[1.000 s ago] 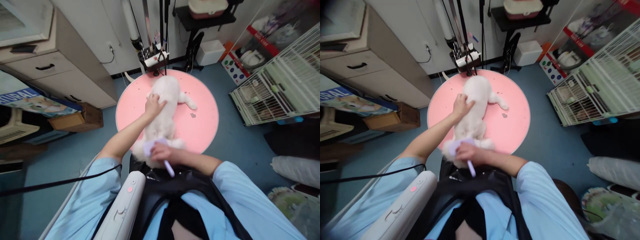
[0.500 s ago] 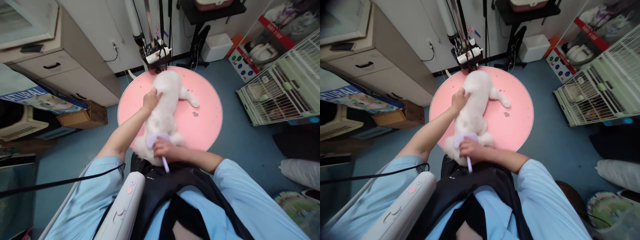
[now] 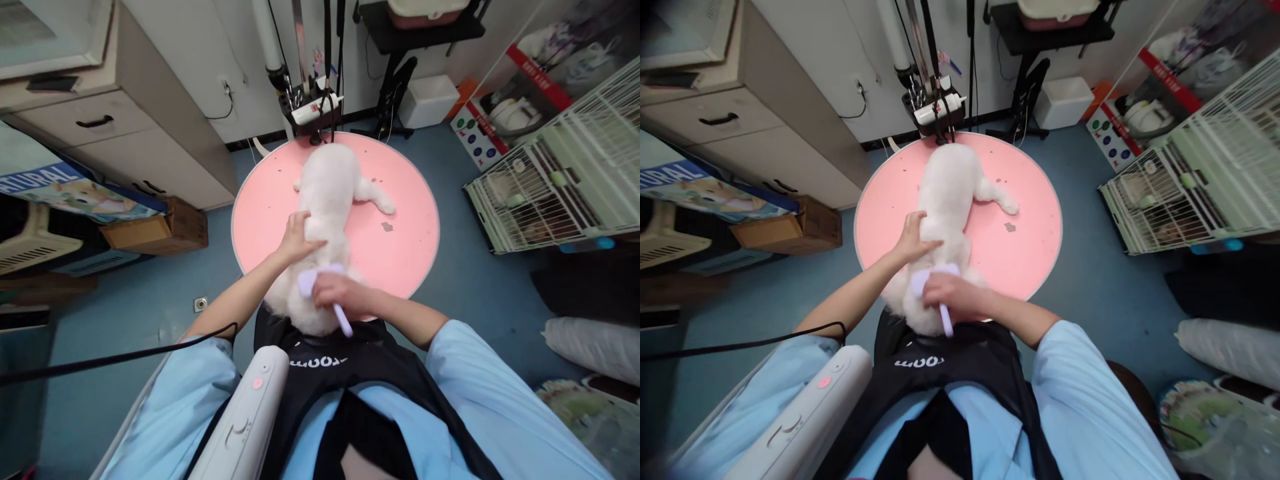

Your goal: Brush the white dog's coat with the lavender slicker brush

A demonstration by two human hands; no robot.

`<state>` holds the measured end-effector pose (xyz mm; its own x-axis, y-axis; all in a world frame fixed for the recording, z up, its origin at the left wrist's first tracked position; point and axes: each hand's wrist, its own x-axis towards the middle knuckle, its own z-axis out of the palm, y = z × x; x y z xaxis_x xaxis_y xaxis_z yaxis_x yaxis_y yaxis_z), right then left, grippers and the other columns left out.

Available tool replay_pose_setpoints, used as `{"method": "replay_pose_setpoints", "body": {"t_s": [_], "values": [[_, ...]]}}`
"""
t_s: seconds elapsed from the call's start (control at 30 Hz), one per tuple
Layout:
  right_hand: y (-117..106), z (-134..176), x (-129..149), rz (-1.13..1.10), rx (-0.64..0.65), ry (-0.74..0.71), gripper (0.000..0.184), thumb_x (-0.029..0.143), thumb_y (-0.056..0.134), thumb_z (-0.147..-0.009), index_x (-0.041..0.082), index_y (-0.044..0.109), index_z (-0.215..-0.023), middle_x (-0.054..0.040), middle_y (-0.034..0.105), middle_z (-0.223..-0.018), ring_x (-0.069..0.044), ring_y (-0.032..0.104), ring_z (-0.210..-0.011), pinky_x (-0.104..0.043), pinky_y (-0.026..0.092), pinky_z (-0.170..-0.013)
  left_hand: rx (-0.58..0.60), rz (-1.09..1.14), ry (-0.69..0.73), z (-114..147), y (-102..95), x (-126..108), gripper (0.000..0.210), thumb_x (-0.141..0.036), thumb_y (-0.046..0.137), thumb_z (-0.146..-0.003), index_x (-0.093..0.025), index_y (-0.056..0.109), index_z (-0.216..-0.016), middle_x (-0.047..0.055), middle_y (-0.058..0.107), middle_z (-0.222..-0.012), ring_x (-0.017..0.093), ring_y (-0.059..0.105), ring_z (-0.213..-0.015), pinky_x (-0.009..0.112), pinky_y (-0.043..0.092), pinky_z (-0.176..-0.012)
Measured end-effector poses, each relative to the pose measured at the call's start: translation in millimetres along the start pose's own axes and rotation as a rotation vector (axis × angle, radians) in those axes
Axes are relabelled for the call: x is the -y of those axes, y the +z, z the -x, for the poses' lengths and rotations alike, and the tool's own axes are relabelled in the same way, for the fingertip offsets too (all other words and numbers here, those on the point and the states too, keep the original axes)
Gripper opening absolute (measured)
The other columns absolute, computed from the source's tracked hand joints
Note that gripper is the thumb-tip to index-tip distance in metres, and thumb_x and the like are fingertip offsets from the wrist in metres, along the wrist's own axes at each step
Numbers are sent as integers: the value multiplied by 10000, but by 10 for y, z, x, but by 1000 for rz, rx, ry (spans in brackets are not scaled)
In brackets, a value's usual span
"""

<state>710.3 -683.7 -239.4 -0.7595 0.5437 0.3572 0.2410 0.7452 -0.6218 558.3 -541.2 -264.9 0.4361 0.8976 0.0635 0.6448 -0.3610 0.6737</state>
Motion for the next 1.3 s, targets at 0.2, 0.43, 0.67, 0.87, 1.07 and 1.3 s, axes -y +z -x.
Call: {"method": "replay_pose_setpoints", "body": {"t_s": [0.2,0.43,0.67,0.87,1.07,1.3], "values": [[60,-105,8,-39,189,-247,81,218,601,-871,216,650,-806,-29,622,-834,-176,531,-902,-393,356,-965,-57,-52,-173,-446,23,-168,323,-384,715,-771,-220,505,-953,36,614,-914,234,593,-896,354,454,-822],[-47,-173,-49,195,198,-39,158,169,553,-879,192,645,-753,-63,619,-812,-202,507,-905,-422,352,-938,-12,-179,-153,-709,-54,-286,296,-388,723,-785,-222,549,-958,56,675,-889,265,632,-888,338,444,-781],[-89,-306,-7,448,212,167,297,113,458,-933,171,647,-711,-96,648,-806,-213,539,-887,-455,383,-937,34,-264,-62,-794,-86,-331,313,-417,707,-790,-214,590,-998,95,692,-925,296,647,-917,350,451,-780],[-69,-384,6,434,251,-9,219,152,534,-917,197,681,-760,-78,672,-854,-208,562,-929,-436,369,-1015,81,-253,-30,-788,-149,-300,359,-446,721,-771,-210,586,-1006,106,696,-942,308,654,-923,354,455,-769],[-26,-520,46,324,445,-109,168,157,587,-890,199,657,-744,-30,662,-799,-173,543,-837,-406,378,-970,87,-269,7,-795,-141,-301,414,-486,718,-775,-191,583,-1032,127,695,-940,335,660,-925,371,452,-767],[1,-522,-40,224,292,29,90,201,651,-821,205,674,-734,-50,670,-817,-218,546,-944,-423,352,-941,102,-278,13,-815,-139,-266,413,-496,714,-779,-196,594,-1037,138,704,-952,348,662,-952,383,462,-786]]}}
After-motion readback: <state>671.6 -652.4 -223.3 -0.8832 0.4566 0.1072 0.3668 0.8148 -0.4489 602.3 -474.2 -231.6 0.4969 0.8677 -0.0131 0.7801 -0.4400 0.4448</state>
